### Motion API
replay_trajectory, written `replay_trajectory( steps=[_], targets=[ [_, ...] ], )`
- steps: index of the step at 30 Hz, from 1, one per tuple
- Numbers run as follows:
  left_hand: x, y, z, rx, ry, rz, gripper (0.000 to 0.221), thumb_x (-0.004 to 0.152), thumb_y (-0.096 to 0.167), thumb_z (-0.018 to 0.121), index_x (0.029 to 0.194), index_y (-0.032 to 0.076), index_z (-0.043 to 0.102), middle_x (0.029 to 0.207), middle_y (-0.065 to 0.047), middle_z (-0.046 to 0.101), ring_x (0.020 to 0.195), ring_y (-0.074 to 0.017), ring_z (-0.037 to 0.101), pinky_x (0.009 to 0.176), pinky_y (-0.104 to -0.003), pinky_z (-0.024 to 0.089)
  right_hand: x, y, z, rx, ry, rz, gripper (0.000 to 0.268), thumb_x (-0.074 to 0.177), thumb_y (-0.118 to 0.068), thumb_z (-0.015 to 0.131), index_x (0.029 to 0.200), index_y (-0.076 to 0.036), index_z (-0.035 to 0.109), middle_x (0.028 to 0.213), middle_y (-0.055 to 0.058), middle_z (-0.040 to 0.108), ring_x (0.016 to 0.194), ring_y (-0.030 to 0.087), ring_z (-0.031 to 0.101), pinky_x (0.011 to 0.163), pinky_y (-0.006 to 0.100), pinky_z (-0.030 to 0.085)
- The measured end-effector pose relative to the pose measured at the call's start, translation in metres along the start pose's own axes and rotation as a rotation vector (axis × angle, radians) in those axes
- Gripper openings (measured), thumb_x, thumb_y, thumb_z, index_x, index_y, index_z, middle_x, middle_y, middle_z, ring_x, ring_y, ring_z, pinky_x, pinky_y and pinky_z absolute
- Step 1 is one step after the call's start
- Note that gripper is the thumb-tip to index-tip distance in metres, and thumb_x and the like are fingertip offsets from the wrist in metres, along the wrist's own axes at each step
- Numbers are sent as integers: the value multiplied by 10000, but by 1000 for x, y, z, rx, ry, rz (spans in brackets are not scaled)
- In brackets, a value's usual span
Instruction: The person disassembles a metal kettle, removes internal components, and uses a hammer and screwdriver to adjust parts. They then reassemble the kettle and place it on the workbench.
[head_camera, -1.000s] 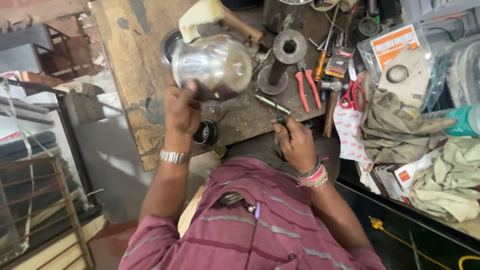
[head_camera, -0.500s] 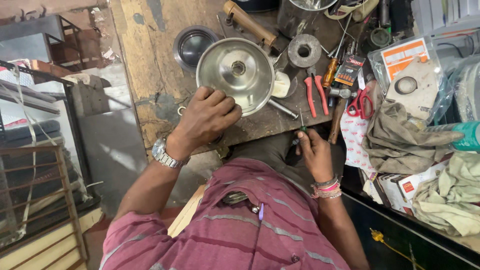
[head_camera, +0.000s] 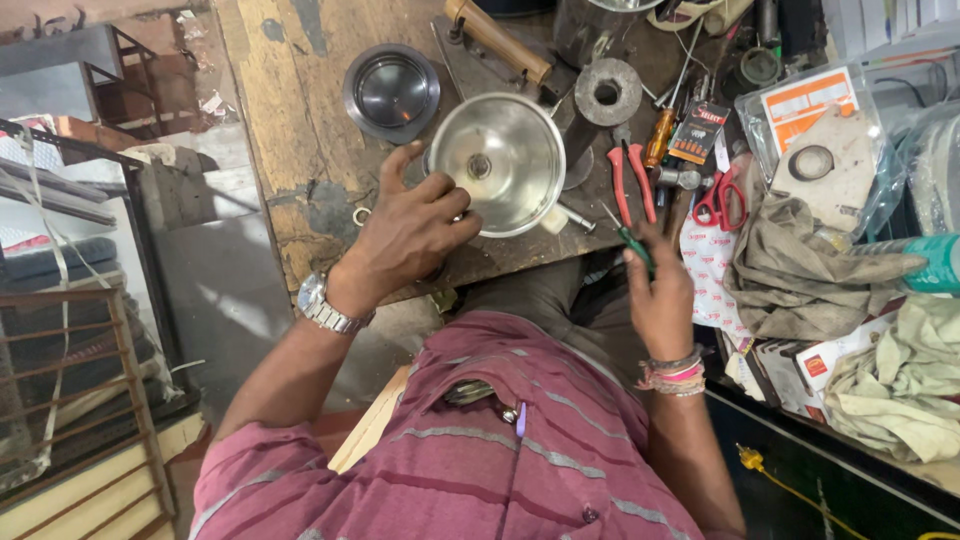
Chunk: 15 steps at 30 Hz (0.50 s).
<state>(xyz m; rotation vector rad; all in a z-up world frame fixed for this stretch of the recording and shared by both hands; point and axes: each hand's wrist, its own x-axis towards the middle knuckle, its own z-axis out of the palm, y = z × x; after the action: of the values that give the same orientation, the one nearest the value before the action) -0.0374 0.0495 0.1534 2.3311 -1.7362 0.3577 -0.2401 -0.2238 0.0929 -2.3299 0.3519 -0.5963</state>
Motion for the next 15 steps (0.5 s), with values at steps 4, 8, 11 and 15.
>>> replay_trajectory(
  steps=[4, 8, 11, 15],
  targets=[
    [-6, -8, 37, -156, -64, 82, 153, 829, 111, 648, 965, 154, 703, 1061, -45, 642, 1159, -245, 587, 1146, -546, 371, 15, -21, -10, 72, -42, 238, 277, 999, -157, 710, 1221, -5, 644, 1004, 166, 721, 872, 310, 711, 773, 408, 533],
    [-16, -17, 78, -273, -56, 18, 156, 857, 126, 671, 1010, 120, 702, 1330, -158, 584, 1336, -353, 521, 1148, -497, 399, 26, -27, -1, 17, -98, -4, 204, 988, -119, 727, 1163, -15, 712, 1043, 185, 729, 932, 355, 696, 815, 440, 529],
    [-22, -19, 95, -275, 35, -139, 288, 769, 84, 702, 1052, 136, 721, 1506, -252, 458, 1384, -436, 474, 1106, -505, 431, 37, -3, -3, -102, -42, -3, 201, 984, -97, 721, 1172, -27, 737, 1000, 210, 712, 932, 393, 675, 811, 460, 511],
    [-37, -17, 100, -393, -7, -282, 502, 723, 36, 749, 1219, 99, 701, 1611, -284, 320, 1382, -477, 486, 1097, -500, 480, 49, 51, -6, -237, 52, 101, 213, 996, -79, 701, 1196, -17, 735, 1066, 212, 716, 993, 397, 676, 870, 466, 518]
  ],
)
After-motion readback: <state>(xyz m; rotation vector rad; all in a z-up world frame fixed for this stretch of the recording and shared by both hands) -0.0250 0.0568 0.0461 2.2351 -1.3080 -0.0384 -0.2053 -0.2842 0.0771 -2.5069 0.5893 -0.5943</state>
